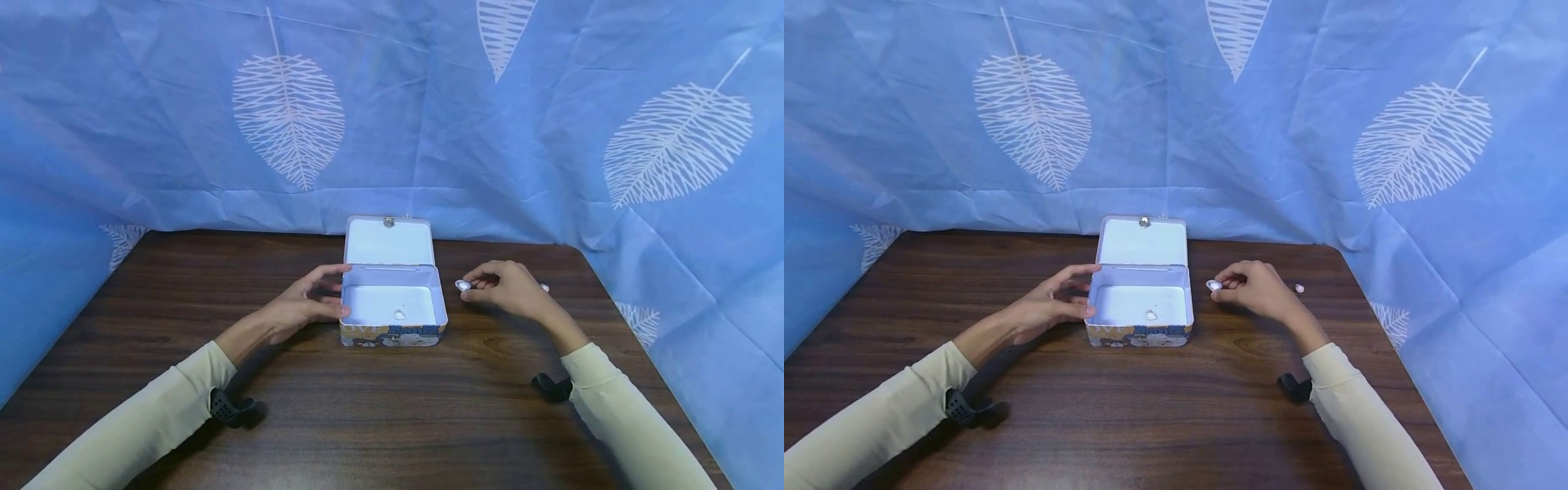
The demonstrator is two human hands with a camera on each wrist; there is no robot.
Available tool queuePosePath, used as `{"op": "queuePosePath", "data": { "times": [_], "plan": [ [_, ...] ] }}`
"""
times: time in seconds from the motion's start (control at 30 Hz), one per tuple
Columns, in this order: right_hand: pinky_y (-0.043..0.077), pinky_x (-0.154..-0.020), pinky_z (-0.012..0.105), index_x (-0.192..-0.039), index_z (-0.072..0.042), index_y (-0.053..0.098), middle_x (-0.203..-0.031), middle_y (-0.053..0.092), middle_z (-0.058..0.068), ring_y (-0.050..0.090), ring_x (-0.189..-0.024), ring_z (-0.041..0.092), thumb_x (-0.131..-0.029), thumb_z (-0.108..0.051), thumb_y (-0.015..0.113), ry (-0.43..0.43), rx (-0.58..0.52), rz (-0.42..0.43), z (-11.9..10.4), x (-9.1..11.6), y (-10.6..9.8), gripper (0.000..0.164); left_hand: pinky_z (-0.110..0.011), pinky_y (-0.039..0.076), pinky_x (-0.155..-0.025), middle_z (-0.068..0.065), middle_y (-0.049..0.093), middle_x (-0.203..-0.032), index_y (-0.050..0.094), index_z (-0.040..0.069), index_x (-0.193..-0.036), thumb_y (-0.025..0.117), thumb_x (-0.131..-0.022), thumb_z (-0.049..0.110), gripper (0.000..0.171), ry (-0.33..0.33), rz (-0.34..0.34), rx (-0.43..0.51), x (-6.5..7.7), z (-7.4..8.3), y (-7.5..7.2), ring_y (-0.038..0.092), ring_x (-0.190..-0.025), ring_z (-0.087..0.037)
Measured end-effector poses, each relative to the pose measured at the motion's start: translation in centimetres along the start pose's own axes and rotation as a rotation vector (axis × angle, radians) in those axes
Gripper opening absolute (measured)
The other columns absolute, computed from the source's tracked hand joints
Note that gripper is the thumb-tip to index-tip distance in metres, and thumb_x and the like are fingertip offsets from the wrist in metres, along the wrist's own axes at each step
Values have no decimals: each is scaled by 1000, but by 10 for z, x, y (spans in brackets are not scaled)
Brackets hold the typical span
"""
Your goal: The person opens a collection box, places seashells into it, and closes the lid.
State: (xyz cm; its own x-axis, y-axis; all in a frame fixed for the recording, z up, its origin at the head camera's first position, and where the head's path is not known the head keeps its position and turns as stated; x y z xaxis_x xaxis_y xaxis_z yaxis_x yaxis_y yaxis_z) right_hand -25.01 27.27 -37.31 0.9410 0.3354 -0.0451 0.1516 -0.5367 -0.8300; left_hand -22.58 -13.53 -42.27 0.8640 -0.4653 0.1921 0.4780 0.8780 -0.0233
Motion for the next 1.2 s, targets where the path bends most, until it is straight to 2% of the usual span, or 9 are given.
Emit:
{"op": "queuePosePath", "data": {
  "times": [0.2, 0.4, 0.5, 0.8, 1.03, 1.2],
  "plan": [
    [59, -85, 29, -124, -10, 85, -112, 80, 8, 71, -96, 19, -99, -31, 90, -20, -16, 33, -18, -9, -3, 33, -47, 56, -119, -19, 32, -174, 41, 31, -174, 87, -99, 11, 91, -5, 6, -4, 1, 1, -2, 40, -160, -42],
    [59, -88, 34, -126, -12, 85, -113, 79, 8, 71, -99, 20, -100, -33, 89, -44, -35, 50, -38, -16, -6, 33, -47, 55, -120, -22, 30, -175, 38, 28, -176, 87, -99, 13, 92, 10, -2, -13, 2, 1, -2, 36, -161, -43],
    [60, -89, 35, -126, -12, 85, -113, 79, 7, 72, -100, 20, -99, -31, 89, -54, -43, 52, -46, -18, -5, 33, -47, 55, -120, -21, 31, -174, 40, 30, -175, 87, -99, 12, 92, -3, 5, -8, 1, 0, -2, 37, -161, -42],
    [60, -88, 35, -124, -12, 85, -113, 79, 8, 72, -99, 20, -97, -29, 91, -101, -67, 46, -69, -21, 6, 32, -45, 57, -117, -21, 32, -174, 40, 29, -174, 87, -98, 10, 92, -3, 6, -5, 1, 0, -1, 40, -159, -43],
    [60, -96, 42, -127, -13, 85, -116, 79, 6, 71, -103, 21, -98, -29, 91, -146, -86, 3, -85, -24, 18, 34, -45, 56, -118, -21, 31, -175, 40, 28, -175, 87, -98, 10, 92, 4, 1, 0, 1, 0, -1, 37, -161, -43],
    [60, -97, 42, -125, -12, 86, -115, 80, 5, 72, -104, 20, -96, -24, 93, -173, -107, -16, -92, -27, 28, 33, -43, 57, -117, -23, 30, -175, 38, 25, -176, 86, -99, 11, 91, 10, -7, 4, 0, -1, 0, 39, -160, -45]
  ]
}}
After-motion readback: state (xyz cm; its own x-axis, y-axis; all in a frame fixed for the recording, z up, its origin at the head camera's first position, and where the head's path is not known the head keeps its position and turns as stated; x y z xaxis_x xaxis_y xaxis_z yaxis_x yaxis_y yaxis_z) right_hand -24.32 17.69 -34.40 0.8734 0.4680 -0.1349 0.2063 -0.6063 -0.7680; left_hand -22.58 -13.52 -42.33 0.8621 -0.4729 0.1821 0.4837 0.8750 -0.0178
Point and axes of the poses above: each hand's wrist, its own x-axis away from the middle knuckle, its own y-axis out of the palm, z = x × y, the point moved 3 cm from there along -x, towards the middle knuckle
